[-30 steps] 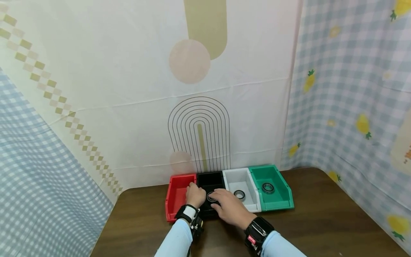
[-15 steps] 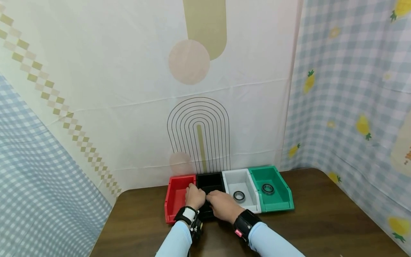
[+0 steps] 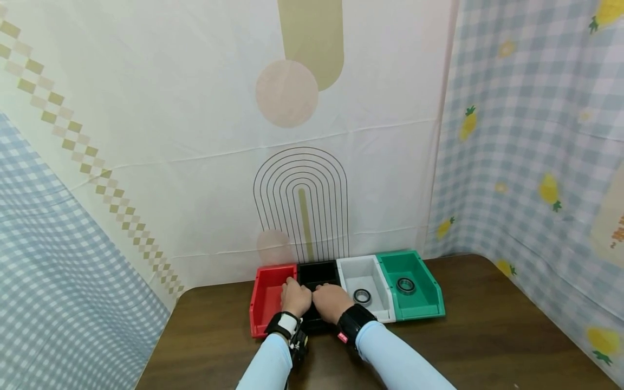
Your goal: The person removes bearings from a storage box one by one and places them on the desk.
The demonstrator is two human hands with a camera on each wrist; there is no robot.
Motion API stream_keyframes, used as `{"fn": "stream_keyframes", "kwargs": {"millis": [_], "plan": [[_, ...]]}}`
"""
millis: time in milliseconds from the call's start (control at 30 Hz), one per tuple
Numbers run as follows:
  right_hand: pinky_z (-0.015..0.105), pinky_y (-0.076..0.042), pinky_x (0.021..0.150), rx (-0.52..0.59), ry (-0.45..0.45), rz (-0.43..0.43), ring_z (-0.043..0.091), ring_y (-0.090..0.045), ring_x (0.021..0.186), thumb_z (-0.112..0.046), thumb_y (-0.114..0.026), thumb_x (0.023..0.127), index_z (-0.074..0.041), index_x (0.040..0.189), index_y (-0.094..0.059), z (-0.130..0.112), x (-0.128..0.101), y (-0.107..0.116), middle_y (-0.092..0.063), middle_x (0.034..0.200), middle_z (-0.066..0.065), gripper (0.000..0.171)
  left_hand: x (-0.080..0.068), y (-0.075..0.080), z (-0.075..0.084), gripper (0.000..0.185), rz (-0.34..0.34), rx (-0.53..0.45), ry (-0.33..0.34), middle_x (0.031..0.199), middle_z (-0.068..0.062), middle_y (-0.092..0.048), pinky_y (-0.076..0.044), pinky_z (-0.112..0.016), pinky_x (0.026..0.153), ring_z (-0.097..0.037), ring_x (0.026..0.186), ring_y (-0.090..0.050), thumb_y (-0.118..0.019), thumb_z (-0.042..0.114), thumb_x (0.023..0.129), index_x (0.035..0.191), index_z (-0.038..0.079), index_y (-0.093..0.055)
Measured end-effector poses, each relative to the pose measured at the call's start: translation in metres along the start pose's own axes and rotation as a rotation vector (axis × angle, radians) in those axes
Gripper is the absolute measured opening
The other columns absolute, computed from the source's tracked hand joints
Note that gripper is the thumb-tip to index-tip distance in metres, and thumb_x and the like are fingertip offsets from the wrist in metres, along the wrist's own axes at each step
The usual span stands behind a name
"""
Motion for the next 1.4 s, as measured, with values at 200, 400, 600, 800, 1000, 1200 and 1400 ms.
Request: {"fn": "stream_keyframes", "kwargs": {"millis": [200,400,600,800,1000,1200,1400], "plan": [[0.034,-0.061,0.062,0.015,-0.019,-0.006,0.018,-0.072,0.070,-0.013,-0.077,0.091,-0.016,0.075,-0.076,-0.002,0.006,-0.003,-0.076,0.077,0.001,0.016,0.001,0.002,-0.002,0.043,0.002,-0.002,0.005,0.136,-0.034,-0.058,-0.047,-0.067,0.106,-0.056,0.121,-0.058,-0.055,0.013,0.102,0.137,-0.012,-0.052],[0.035,-0.060,0.061,0.019,-0.025,0.010,0.018,-0.071,0.067,-0.014,-0.075,0.093,-0.016,0.072,-0.074,-0.002,0.008,-0.004,-0.075,0.072,0.001,0.022,0.002,0.005,-0.001,0.043,0.003,0.000,0.007,0.136,-0.035,-0.058,-0.047,-0.067,0.106,-0.056,0.121,-0.058,-0.055,0.012,0.102,0.137,-0.013,-0.052],[0.035,-0.060,0.060,0.026,-0.028,0.016,0.018,-0.071,0.066,-0.013,-0.075,0.093,-0.015,0.070,-0.072,0.000,0.007,-0.005,-0.074,0.070,0.001,0.024,0.001,0.004,0.002,0.041,0.017,0.000,0.002,0.132,-0.034,-0.060,-0.048,-0.065,0.106,-0.055,0.118,-0.060,-0.055,0.012,0.101,0.134,-0.013,-0.053],[0.036,-0.059,0.060,0.022,-0.035,0.046,0.019,-0.070,0.065,-0.013,-0.076,0.091,-0.016,0.069,-0.072,0.000,0.005,-0.010,-0.073,0.069,0.002,0.023,-0.003,0.002,0.002,0.042,0.020,-0.010,0.002,0.132,-0.034,-0.060,-0.048,-0.066,0.106,-0.056,0.118,-0.060,-0.057,0.011,0.101,0.135,-0.013,-0.053],[0.036,-0.059,0.060,0.037,-0.042,0.045,0.019,-0.070,0.065,-0.013,-0.075,0.091,-0.015,0.069,-0.072,0.000,0.004,-0.009,-0.073,0.070,0.002,0.022,-0.003,0.000,-0.001,0.045,0.025,-0.014,-0.001,0.131,-0.034,-0.060,-0.048,-0.066,0.105,-0.056,0.118,-0.060,-0.057,0.011,0.100,0.137,-0.014,-0.052],[0.035,-0.060,0.061,0.042,-0.036,0.050,0.018,-0.070,0.066,-0.013,-0.076,0.091,-0.015,0.070,-0.072,0.001,0.005,-0.012,-0.073,0.070,0.002,0.022,-0.002,0.000,-0.001,0.046,0.018,-0.012,-0.001,0.133,-0.033,-0.060,-0.049,-0.066,0.106,-0.055,0.119,-0.060,-0.056,0.013,0.101,0.139,-0.013,-0.052],[0.036,-0.059,0.059,0.032,-0.035,0.061,0.019,-0.071,0.066,-0.014,-0.077,0.090,-0.016,0.070,-0.071,0.004,0.006,-0.014,-0.073,0.070,0.002,0.021,-0.003,0.001,0.004,0.045,0.019,-0.002,0.009,0.134,-0.033,-0.060,-0.049,-0.067,0.106,-0.055,0.120,-0.060,-0.057,0.012,0.102,0.139,-0.013,-0.052]]}}
Point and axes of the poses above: each hand's wrist, its own x-axis towards the middle knuckle, its own y-axis out of the back of the hand, z = x × y, the point moved 6 cm from there along x, towards the middle knuckle
